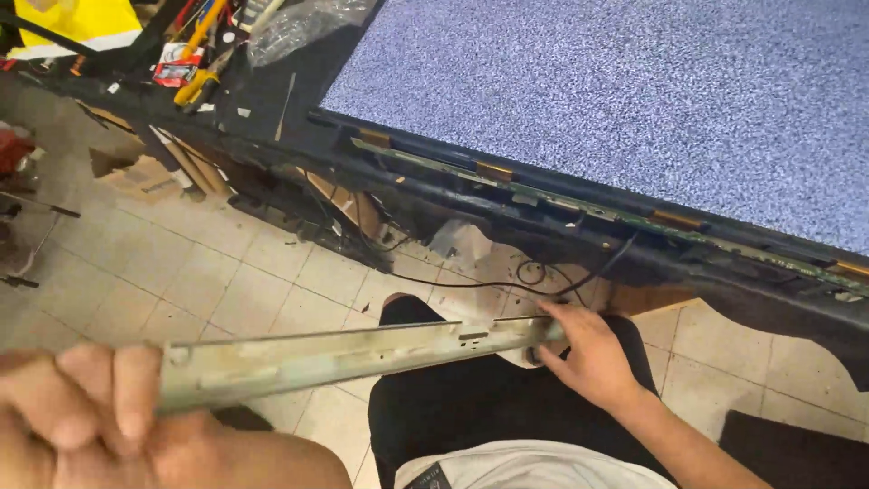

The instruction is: Disassembling a screen by removing the frame and then using a screwdriver to install screws.

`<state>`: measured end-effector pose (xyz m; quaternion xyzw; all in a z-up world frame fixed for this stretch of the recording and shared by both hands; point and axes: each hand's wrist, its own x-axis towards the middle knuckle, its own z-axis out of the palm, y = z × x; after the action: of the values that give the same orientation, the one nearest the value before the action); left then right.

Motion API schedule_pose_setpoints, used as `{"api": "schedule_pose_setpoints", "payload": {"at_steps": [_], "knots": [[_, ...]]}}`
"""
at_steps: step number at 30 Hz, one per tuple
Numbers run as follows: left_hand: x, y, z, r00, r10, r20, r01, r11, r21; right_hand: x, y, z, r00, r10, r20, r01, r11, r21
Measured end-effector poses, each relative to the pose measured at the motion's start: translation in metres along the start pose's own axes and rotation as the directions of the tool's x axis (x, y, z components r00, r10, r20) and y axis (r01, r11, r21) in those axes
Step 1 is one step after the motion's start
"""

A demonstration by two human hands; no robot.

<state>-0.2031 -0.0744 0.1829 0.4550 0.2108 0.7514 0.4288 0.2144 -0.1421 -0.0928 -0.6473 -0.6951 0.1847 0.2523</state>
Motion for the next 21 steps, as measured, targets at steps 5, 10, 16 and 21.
{"api": "schedule_pose_setpoints", "payload": {"at_steps": [5, 10, 16, 21], "knots": [[0.065, -0.035, -0.013, 0.879, -0.129, -0.459, 0.047, 0.982, -0.185, -0.019, 0.006, -0.036, 0.999, 0.004, -0.044, -0.002, 0.999, 0.04], [0.087, -0.097, 0.016, 0.722, -0.294, -0.626, 0.323, 0.944, -0.072, -0.051, 0.013, -0.116, 0.998, 0.063, -0.018, -0.064, 0.997, -0.036], [0.091, -0.177, 0.017, 0.811, -0.499, -0.304, 0.584, 0.686, 0.433, -0.077, 0.034, -0.177, 0.983, 0.184, -0.003, -0.172, 0.916, -0.361], [0.121, -0.218, 0.021, 0.778, -0.569, -0.266, 0.608, 0.577, 0.545, -0.101, 0.07, -0.187, 0.984, 0.177, -0.035, -0.162, 0.778, -0.607]]}}
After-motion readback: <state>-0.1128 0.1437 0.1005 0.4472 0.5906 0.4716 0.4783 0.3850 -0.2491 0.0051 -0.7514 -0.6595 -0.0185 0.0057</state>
